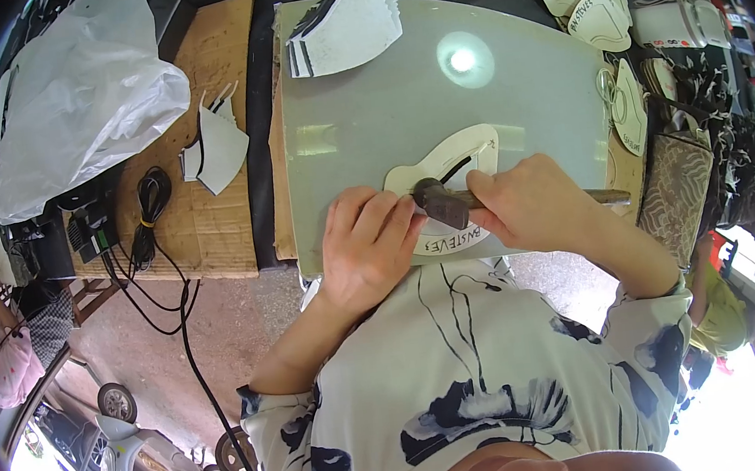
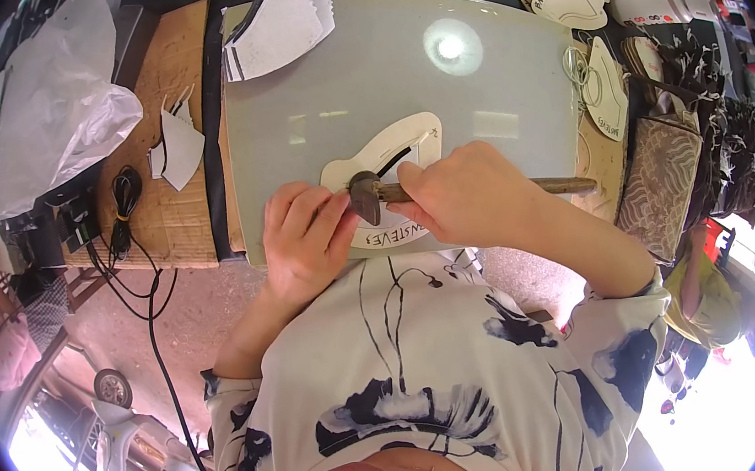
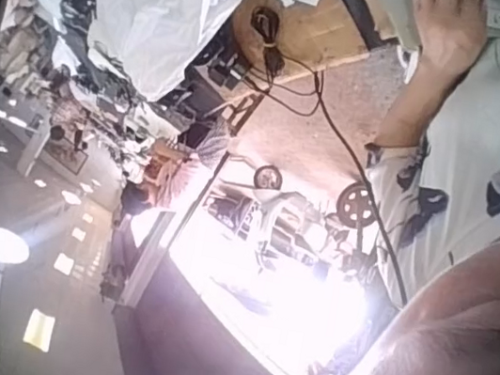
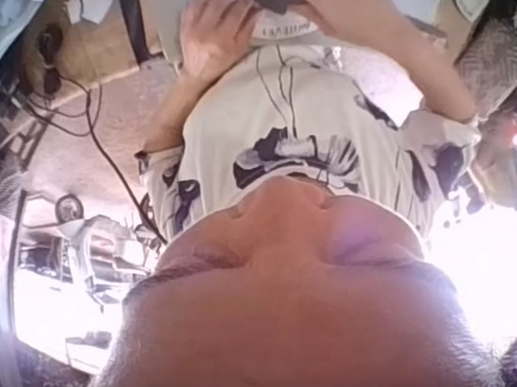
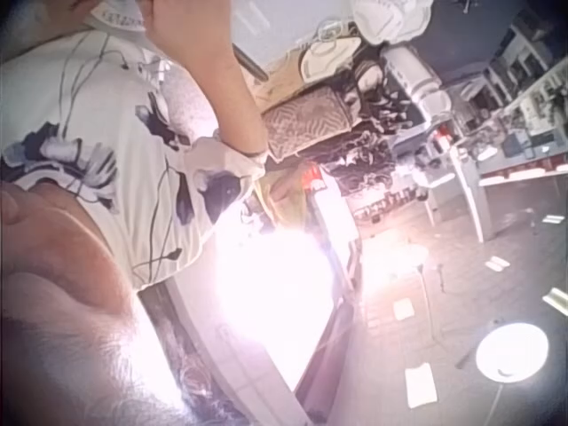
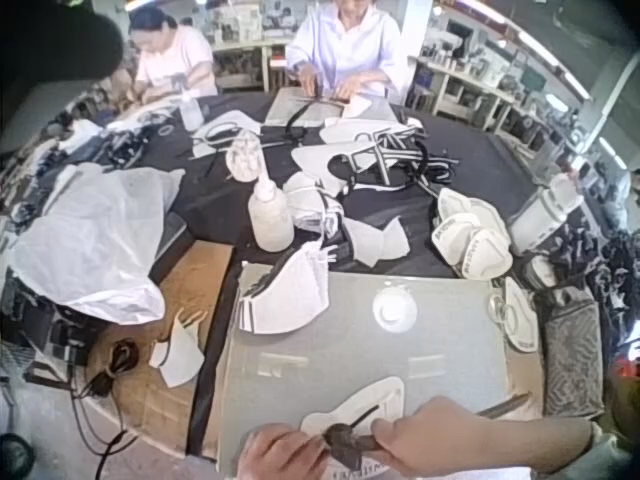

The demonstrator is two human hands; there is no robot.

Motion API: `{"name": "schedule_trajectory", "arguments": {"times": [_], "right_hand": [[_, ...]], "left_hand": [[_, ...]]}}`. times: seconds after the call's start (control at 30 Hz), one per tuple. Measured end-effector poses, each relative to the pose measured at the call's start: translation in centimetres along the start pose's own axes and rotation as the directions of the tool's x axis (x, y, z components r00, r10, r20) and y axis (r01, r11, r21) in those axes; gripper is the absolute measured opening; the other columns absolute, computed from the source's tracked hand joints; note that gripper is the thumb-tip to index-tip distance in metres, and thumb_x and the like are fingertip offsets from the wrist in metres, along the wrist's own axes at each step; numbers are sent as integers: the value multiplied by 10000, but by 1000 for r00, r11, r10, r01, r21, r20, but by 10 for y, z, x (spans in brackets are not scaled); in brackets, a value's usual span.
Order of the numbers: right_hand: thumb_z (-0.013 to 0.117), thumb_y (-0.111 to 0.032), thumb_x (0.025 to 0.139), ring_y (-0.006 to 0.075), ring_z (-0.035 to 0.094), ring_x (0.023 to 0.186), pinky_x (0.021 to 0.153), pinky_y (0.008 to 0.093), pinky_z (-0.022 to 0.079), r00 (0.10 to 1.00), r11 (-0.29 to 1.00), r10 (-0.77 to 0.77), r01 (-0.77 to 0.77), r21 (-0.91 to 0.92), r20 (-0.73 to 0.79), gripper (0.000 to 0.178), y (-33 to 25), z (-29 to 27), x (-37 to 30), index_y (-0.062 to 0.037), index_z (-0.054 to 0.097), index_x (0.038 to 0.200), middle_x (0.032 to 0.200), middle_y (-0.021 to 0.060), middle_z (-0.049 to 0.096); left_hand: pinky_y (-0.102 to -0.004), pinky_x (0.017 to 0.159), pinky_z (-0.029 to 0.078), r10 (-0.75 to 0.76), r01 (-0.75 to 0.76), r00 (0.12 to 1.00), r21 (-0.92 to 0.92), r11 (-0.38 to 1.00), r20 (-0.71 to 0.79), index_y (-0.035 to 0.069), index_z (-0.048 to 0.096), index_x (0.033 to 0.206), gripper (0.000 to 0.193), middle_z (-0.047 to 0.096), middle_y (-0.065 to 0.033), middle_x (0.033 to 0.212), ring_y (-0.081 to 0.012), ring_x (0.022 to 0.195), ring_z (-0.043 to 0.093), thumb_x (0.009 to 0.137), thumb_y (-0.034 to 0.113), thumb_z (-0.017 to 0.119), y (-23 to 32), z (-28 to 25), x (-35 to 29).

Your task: Hammering the edges of leather shoe components on a workbench.

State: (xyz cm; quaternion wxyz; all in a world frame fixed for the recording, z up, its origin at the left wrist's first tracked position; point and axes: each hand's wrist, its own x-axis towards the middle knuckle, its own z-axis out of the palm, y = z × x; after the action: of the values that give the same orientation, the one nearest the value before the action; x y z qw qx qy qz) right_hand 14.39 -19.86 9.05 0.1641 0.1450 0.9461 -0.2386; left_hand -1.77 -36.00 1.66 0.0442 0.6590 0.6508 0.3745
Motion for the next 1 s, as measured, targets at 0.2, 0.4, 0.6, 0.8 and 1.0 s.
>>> {"name": "schedule_trajectory", "arguments": {"times": [0.2, 0.4, 0.6, 0.8, 1.0], "right_hand": [[599, -338, 939, 314, 572, 466, 444, 416, 430, 996, 996, 84, -84, -18, -19, 366, -15, 4, 2, -29, 518, 759, 504, 101, 534], [588, -308, 944, 321, 577, 471, 447, 431, 433, 975, 996, 56, -39, 82, -216, 333, -10, 12, -6, -18, 522, 794, 520, 118, 546], [575, -327, 952, 330, 592, 494, 455, 433, 443, 986, 993, 115, -113, 24, -124, 331, -16, 16, 2, -21, 524, 836, 541, 116, 567], [578, -341, 955, 339, 590, 487, 450, 426, 441, 988, 991, 134, -134, 6, -82, 359, -28, 11, 5, -20, 534, 802, 541, 112, 580], [560, -321, 970, 347, 596, 502, 476, 439, 459, 935, 985, 152, -118, 123, -319, 344, -15, -4, -10, -10, 535, 825, 558, 121, 586]], "left_hand": [[-423, 775, 500, -59, 55, 995, -60, 997, -75, 3, 578, 1012, 380, 596, -104, 935, -309, 877, 592, 717, 99, 798, -1, 3, -4], [-417, 757, 499, -135, 121, 984, -117, 986, -119, 0, 507, 1057, 506, 604, -122, 953, -327, 883, 599, 678, 51, 838, 0, 7, -8], [-409, 763, 498, -131, 119, 985, -103, 988, -114, -8, 508, 1105, 572, 611, -124, 988, -325, 906, 592, 652, 37, 854, 0, 6, -7], [-409, 770, 500, -180, 166, 979, -134, 977, -100, -6, 513, 1129, 583, 605, -127, 1033, -328, 923, 588, 657, 37, 853, 2, 4, -8], [-436, 831, 501, -127, 107, 982, -141, 984, -142, -19, 552, 1142, 561, 627, -134, 1085, -328, 991, 605, 671, 82, 840, -2, 3, -10]]}}
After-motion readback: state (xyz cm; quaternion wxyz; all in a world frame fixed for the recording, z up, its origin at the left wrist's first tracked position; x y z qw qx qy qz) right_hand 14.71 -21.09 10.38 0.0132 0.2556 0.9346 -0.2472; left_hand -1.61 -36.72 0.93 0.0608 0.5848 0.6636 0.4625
